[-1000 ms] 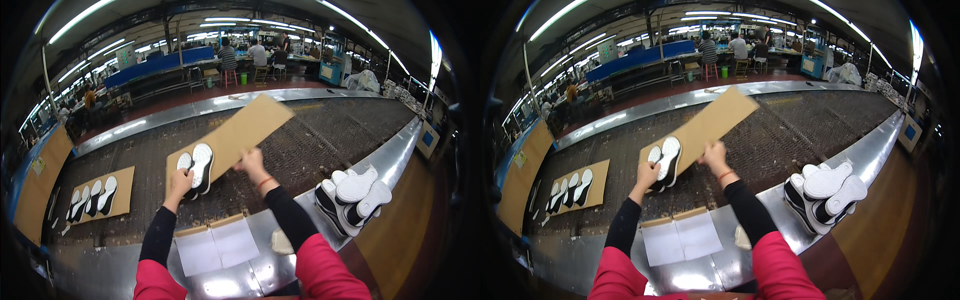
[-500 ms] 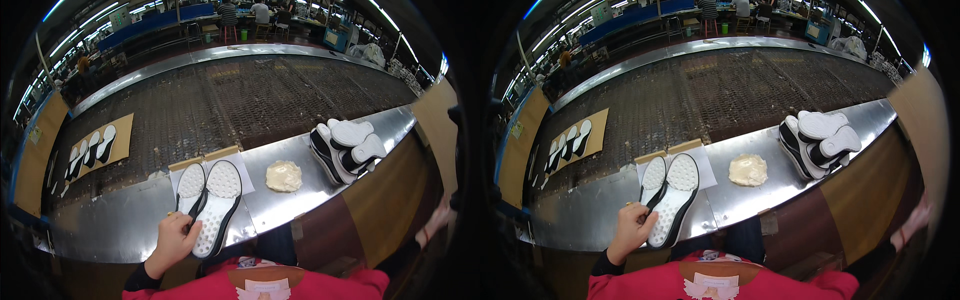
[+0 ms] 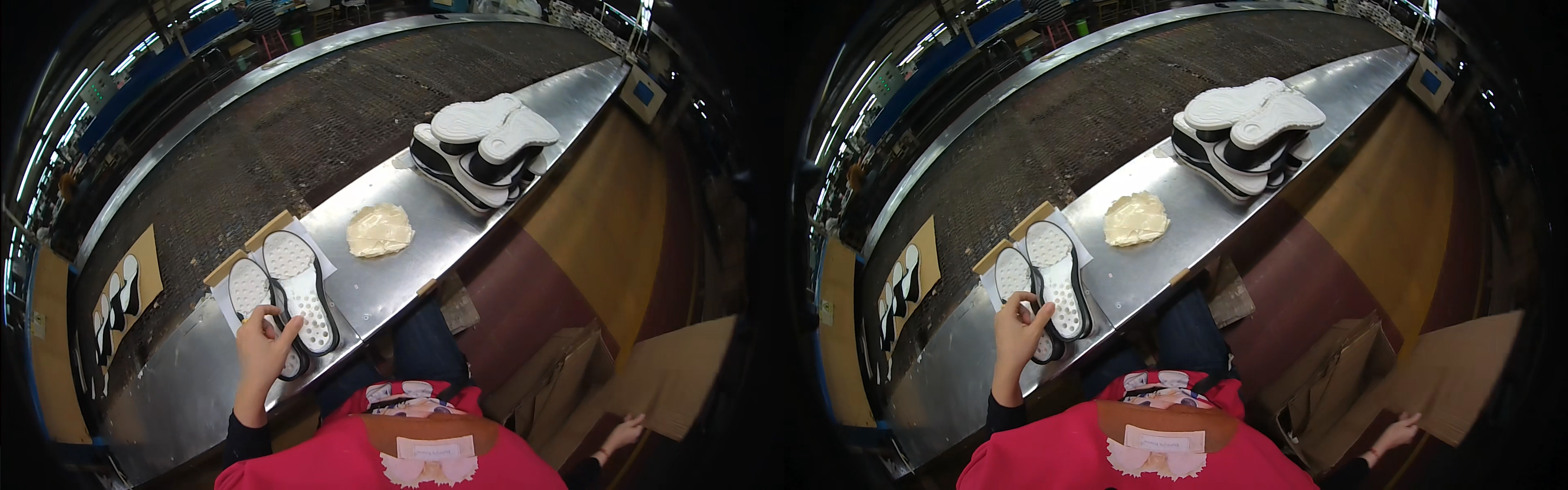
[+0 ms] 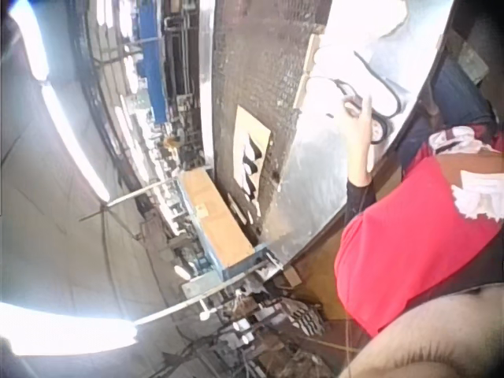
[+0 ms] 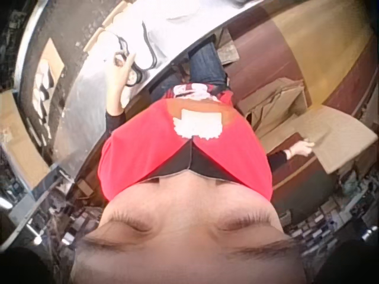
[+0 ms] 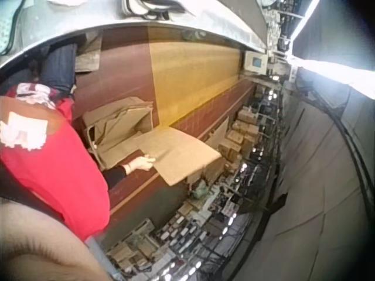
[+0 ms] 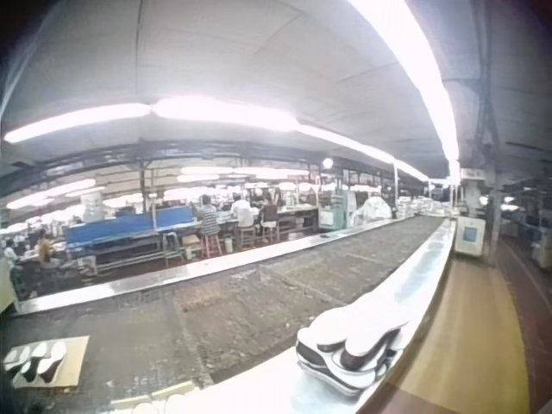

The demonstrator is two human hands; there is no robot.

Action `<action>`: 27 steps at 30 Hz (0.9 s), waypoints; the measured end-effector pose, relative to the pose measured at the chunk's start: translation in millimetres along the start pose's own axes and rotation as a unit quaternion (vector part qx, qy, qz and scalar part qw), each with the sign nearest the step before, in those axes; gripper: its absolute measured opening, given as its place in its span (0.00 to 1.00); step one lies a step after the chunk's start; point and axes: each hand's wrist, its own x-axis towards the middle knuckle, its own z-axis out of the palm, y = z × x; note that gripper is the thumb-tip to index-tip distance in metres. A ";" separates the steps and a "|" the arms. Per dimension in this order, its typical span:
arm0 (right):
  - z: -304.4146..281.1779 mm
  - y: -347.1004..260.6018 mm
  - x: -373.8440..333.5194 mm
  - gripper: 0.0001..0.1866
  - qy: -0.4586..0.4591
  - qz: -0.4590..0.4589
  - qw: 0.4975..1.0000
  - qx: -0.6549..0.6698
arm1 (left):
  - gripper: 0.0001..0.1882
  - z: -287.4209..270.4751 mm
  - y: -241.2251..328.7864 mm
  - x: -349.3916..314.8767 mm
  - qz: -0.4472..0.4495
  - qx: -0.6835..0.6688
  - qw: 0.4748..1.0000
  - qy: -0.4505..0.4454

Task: The person applies a white paste to the insoles of black-and-white slipper soles on a metal workbench. They spread the paste by hand, then place the treated soles onto a cardboard sheet and stack them with other finished soles.

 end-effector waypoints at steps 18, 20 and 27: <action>122.0 -331.7 -192.6 0.12 -0.788 -0.286 0.521 0.159 | 0.33 22.6 -6.1 -38.8 0.150 0.050 0.986 -0.044; 112.4 -414.6 -226.8 0.07 -0.717 -0.334 0.545 0.278 | 0.33 16.8 -2.5 -39.5 0.148 0.062 0.986 -0.051; 153.2 -564.3 -350.4 0.07 -0.611 -0.591 0.377 0.368 | 0.36 17.2 47.2 23.5 0.284 0.009 0.946 -0.155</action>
